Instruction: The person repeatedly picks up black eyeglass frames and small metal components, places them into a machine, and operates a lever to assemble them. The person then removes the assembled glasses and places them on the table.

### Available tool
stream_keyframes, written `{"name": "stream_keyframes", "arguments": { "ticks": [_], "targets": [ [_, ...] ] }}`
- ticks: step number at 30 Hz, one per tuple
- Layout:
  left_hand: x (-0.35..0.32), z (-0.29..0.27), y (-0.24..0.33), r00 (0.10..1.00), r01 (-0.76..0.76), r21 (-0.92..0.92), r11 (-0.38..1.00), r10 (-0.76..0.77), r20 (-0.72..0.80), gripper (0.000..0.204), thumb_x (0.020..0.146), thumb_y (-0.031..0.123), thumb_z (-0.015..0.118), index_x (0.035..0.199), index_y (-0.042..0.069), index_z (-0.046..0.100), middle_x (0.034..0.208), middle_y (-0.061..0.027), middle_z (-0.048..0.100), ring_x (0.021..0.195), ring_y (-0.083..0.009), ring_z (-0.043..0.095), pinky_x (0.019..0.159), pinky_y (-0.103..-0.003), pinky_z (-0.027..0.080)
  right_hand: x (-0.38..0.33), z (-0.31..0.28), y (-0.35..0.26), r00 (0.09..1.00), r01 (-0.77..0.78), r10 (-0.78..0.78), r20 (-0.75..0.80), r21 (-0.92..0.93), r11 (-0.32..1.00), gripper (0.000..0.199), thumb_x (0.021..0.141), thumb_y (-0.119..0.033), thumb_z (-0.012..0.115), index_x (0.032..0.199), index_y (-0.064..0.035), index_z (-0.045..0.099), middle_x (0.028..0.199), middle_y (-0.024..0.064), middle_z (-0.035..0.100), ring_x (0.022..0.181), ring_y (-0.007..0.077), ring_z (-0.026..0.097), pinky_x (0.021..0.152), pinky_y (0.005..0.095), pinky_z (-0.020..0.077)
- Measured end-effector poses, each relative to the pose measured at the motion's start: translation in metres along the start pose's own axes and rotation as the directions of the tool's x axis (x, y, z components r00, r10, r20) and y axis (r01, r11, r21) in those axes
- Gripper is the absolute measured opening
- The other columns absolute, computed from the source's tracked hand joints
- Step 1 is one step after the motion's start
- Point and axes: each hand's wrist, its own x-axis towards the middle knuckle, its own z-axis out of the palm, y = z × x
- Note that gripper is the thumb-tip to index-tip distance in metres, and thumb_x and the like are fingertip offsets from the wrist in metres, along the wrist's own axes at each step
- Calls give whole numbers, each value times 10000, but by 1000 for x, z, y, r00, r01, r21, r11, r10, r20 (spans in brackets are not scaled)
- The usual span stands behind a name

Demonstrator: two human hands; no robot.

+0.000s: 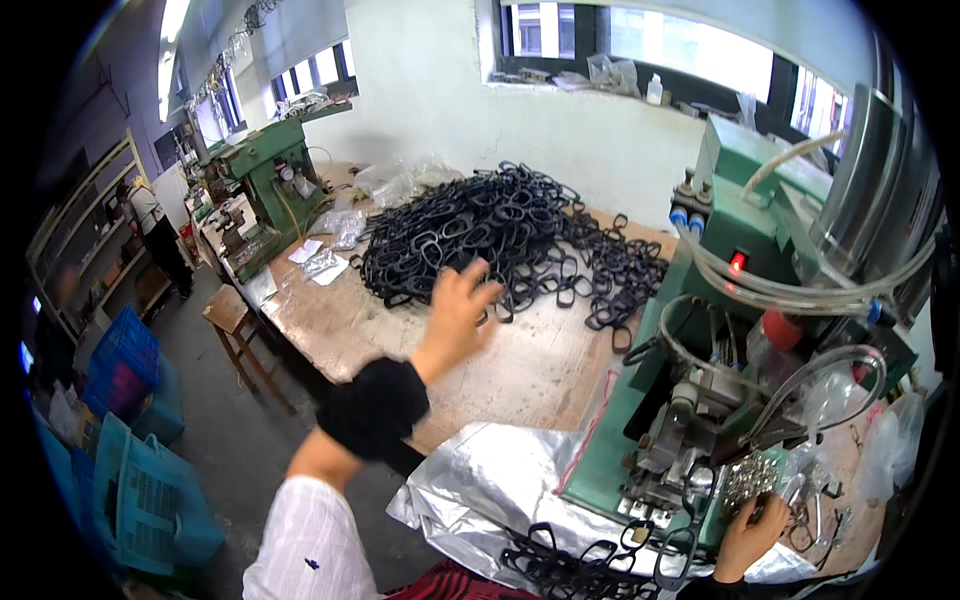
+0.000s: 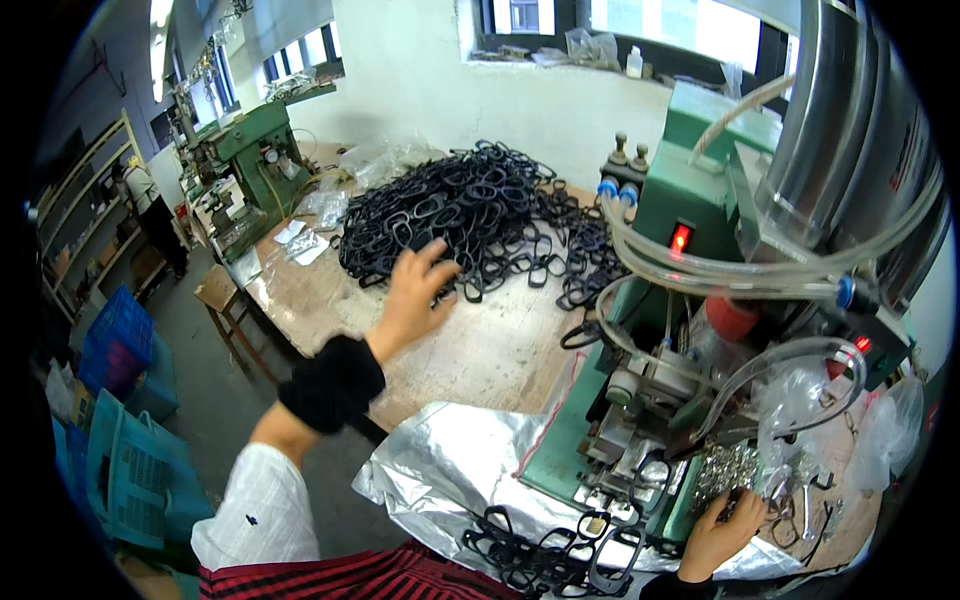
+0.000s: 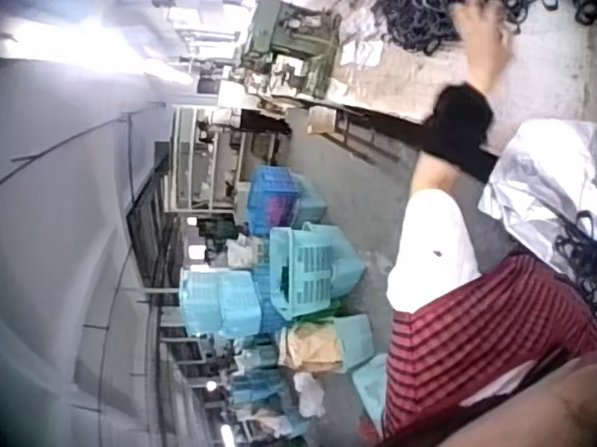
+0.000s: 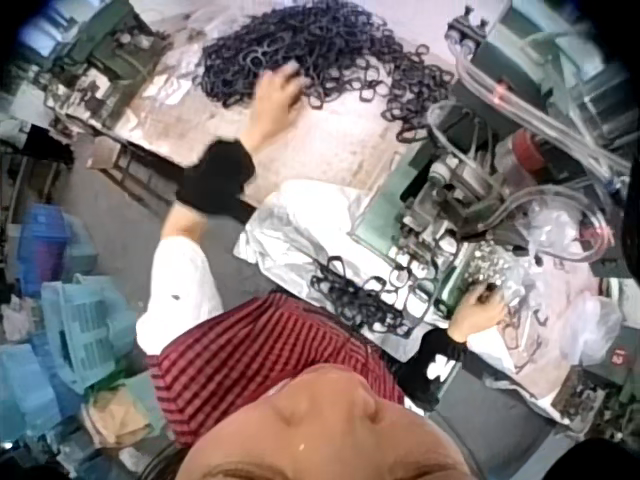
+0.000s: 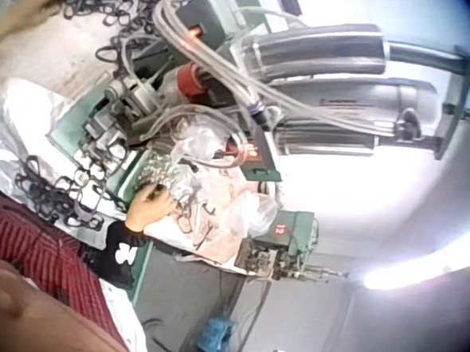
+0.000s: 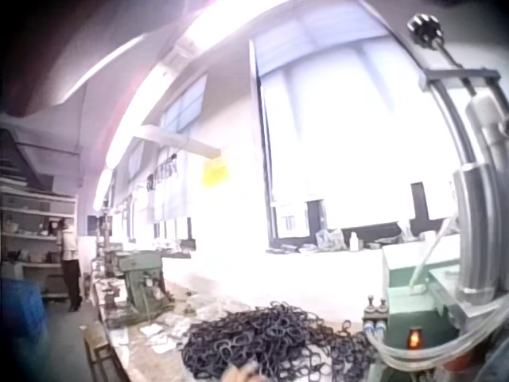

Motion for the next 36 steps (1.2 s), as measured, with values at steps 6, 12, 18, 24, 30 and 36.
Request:
{"name": "stream_keyframes", "arguments": {
  "ticks": [6, 12, 18, 24, 30, 36],
  "targets": [
    [22, 31, -148, 700, 380, 432, 818, -559, 444, 453, 719, 312, 706, 1165, 238, 679, 1534, -192, 331, 1307, -499, 355, 1053, -704, 247, -2, 27, 8, 996, -88, 83, 34, 189, 978, 123, 880, -48, 583, 959, 46, 600, 866, 187, 569, 836, 368, 541, 764, 437, 429],
    [-4, 87, -88, 744, 515, 213, 830, -557, 371, 350, 870, 410, 627, 1155, 218, 689, 1535, -196, 306, 1275, -520, 346, 989, -647, 340, 1, -20, -32, 977, -212, 203, 60, 284, 935, 343, 885, -241, 703, 1043, 63, 691, 900, 195, 692, 740, 344, 623, 737, 431, 489],
    [-14, 86, -8, 840, 314, 100, 944, -325, 435, 307, 927, 396, 577, 1135, 203, 694, 1548, -254, 270, 1196, -526, 417, 1005, -649, 324, -12, 5, 17, 901, -430, 379, 210, 544, 721, 180, 907, -30, 610, 1067, 47, 642, 1004, 91, 666, 904, 167, 605, 842, 298, 476],
    [30, 33, 71, 981, -51, -64, 997, 62, 181, 226, 936, 263, 570, 1004, 121, 733, 1247, -173, 622, 1064, -376, 551, 1021, -523, 394, -2, -55, -20, 931, -362, 254, 261, 588, 723, 129, 813, 14, 643, 939, 40, 649, 909, 95, 652, 869, 185, 602, 858, 308, 467],
    [-31, 17, 142, 701, 606, -777, 169, -576, 421, 263, 1013, 215, 565, 945, -18, 665, 711, -1, 592, 643, -63, 505, 558, -251, 387, 40, -10, -97, 919, -390, 212, 331, 836, 386, 490, 774, 16, 733, 1234, 42, 566, 1075, 87, 656, 964, 154, 620, 888, 296, 484],
    [-40, -6, 182, 746, 424, -896, -128, -512, 426, 181, 1016, 144, 533, 1144, 23, 571, 1089, -110, 639, 882, -166, 648, 783, -285, 538, 42, -24, -119, 891, -428, 297, 343, 853, 299, 529, 797, 47, 707, 1287, 54, 510, 916, 57, 668, 970, 144, 599, 934, 276, 441]
  ]
}}
